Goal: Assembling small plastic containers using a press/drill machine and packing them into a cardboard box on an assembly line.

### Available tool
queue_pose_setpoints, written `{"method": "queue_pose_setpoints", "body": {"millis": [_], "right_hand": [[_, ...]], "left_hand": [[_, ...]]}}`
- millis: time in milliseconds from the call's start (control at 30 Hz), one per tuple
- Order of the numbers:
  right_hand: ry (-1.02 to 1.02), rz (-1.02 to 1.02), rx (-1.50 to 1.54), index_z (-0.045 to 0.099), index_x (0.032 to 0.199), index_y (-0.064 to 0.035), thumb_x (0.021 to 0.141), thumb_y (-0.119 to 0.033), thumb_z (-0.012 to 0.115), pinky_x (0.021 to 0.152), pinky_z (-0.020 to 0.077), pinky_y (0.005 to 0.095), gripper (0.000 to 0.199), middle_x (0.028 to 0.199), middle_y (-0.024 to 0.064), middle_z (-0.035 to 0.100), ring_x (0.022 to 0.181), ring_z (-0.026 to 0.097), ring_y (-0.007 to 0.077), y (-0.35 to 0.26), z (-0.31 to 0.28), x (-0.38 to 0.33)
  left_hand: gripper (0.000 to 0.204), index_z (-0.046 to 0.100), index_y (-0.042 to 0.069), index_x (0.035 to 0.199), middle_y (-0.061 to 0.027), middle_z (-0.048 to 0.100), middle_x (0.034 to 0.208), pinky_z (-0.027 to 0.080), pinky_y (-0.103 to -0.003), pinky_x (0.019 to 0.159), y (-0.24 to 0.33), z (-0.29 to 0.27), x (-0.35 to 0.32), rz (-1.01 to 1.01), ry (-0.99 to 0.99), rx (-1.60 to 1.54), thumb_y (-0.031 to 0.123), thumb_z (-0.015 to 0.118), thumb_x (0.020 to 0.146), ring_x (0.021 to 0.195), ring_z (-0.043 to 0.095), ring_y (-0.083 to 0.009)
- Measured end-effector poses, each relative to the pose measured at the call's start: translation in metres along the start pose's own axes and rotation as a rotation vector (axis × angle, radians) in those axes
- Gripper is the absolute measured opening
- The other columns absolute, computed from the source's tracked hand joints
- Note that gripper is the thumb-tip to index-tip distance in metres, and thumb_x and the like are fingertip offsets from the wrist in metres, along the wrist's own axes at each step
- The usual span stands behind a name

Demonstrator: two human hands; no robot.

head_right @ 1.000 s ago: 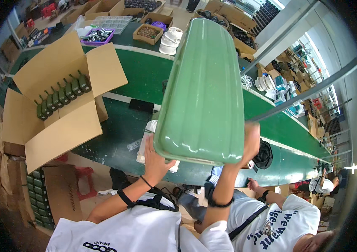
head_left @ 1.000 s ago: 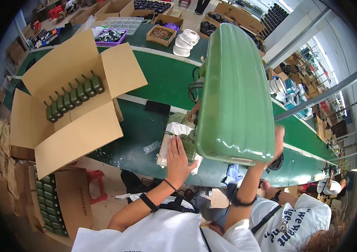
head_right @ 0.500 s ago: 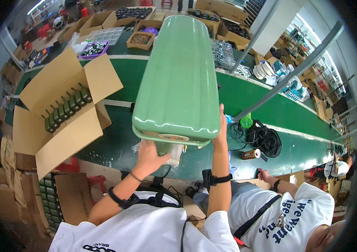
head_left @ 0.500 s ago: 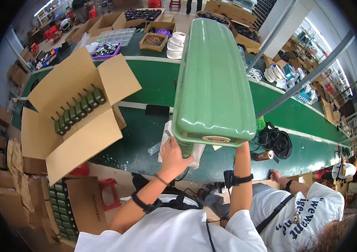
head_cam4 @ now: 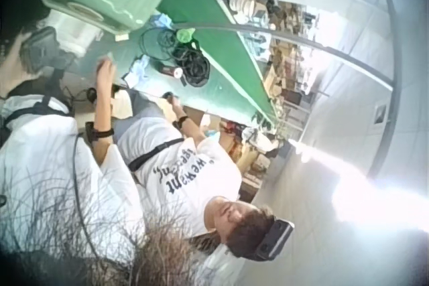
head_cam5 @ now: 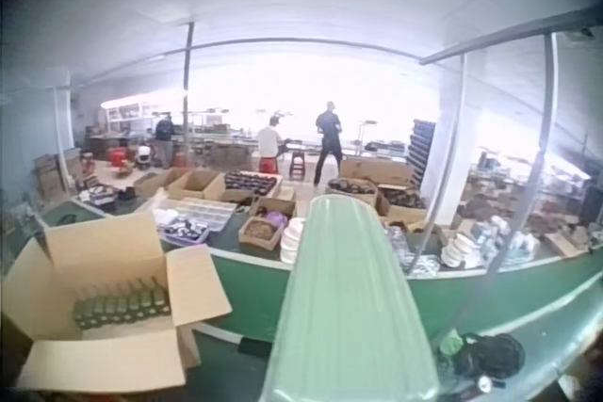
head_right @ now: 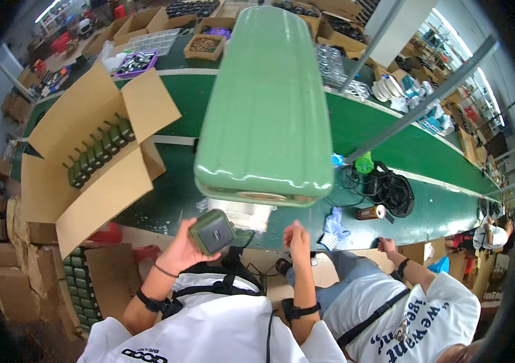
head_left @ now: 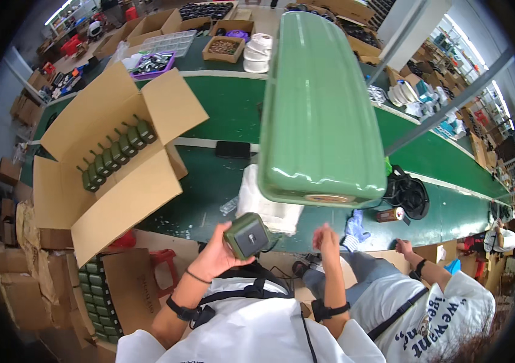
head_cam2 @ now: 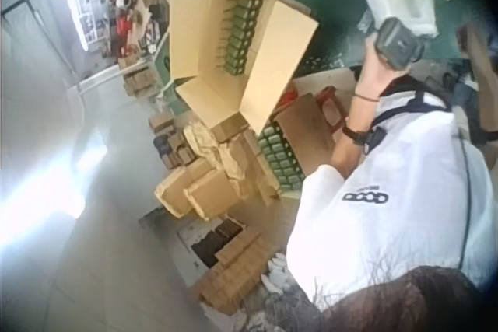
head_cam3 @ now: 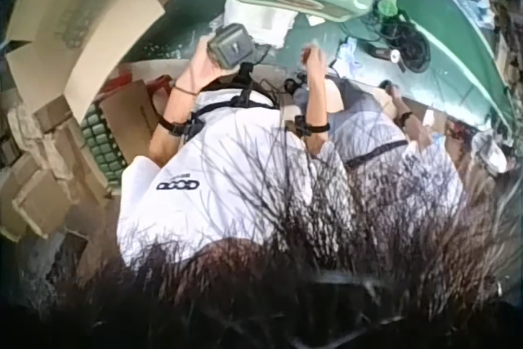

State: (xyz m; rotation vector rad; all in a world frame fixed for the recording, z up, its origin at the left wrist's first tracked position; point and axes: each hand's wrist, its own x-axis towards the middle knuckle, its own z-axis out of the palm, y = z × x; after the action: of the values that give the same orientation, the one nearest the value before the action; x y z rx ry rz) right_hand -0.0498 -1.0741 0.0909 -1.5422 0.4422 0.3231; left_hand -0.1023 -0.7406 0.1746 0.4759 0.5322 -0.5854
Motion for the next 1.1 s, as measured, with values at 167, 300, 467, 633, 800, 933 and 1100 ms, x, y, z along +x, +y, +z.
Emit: {"method": "queue_pose_setpoints", "body": {"millis": [167,300,467,633,800,933,1100], "right_hand": [[-0.656,0.056,-0.417,0.073,0.090,0.0032,0.095,-0.011,0.070,0.057,0.0526,0.0299,0.015,0.071,0.0060,0.069,0.062,0.064,0.0122,0.015,0.087,-0.042],[-0.595,-0.304,-0.862,0.072,0.085,0.0045,0.083,-0.024,0.082,0.079,0.0585,0.0464,0.030,0.084,0.0228,0.074,0.086,0.073,0.0390,0.067,0.212,-0.013],[-0.362,-0.559,-0.992,0.062,0.111,-0.0026,0.079,-0.024,0.085,0.082,0.0578,0.0523,0.045,0.108,0.0237,0.071,0.096,0.070,0.0432,0.119,0.346,0.027],[-0.357,-0.324,-1.241,0.059,0.111,-0.0009,0.080,-0.014,0.083,0.085,0.0613,0.0479,0.041,0.107,0.0241,0.072,0.100,0.072,0.0423,0.135,0.406,0.037],[-0.216,-0.362,-1.199,0.065,0.102,-0.0009,0.080,-0.004,0.072,0.080,0.0605,0.0521,0.023,0.094,0.0240,0.073,0.091,0.073,0.0445,0.151,0.409,0.040],[-0.129,-0.408,-1.221,0.068,0.100,-0.0017,0.079,-0.005,0.075,0.079,0.0608,0.0505,0.023,0.094,0.0230,0.074,0.088,0.072,0.0442,0.149,0.401,0.038],[-0.274,-0.236,-0.243,0.069,0.110,0.0036,0.088,-0.003,0.075,0.077,0.0625,0.0344,0.025,0.093,0.0163,0.075,0.083,0.076,0.0256,0.022,0.355,-0.044]], "left_hand": [[0.072,0.049,0.003,0.150,-0.0152,0.053,0.149,0.049,-0.048,0.110,0.014,0.009,-0.112,0.454,0.004,0.905,0.027,0.081,0.089,0.131,0.057,-0.0282],[0.094,0.055,0.004,0.144,-0.0222,0.055,0.146,0.047,-0.045,0.111,0.037,0.018,-0.172,0.759,0.113,1.451,0.025,0.098,0.063,0.134,0.056,-0.0352],[0.096,0.060,0.007,0.139,-0.0267,0.054,0.146,0.051,-0.048,0.107,0.073,0.002,-0.222,1.038,0.173,1.597,0.030,0.102,0.056,0.128,0.060,-0.0403],[0.096,0.058,0.009,0.136,-0.0271,0.054,0.142,0.053,-0.050,0.103,0.109,-0.015,-0.268,1.097,0.197,1.679,0.033,0.103,0.054,0.125,0.061,-0.0416],[0.095,0.058,0.010,0.135,-0.0269,0.054,0.143,0.054,-0.049,0.101,0.143,-0.035,-0.280,1.180,0.076,1.679,0.034,0.103,0.055,0.124,0.061,-0.0397],[0.096,0.058,0.010,0.135,-0.0270,0.052,0.144,0.054,-0.048,0.100,0.161,-0.038,-0.284,1.190,-0.027,1.732,0.034,0.103,0.054,0.123,0.061,-0.0401],[0.094,0.058,0.008,0.136,-0.0270,0.050,0.146,0.054,-0.049,0.101,0.169,-0.055,-0.272,1.201,-0.093,1.714,0.033,0.102,0.057,0.123,0.061,-0.0420]]}}
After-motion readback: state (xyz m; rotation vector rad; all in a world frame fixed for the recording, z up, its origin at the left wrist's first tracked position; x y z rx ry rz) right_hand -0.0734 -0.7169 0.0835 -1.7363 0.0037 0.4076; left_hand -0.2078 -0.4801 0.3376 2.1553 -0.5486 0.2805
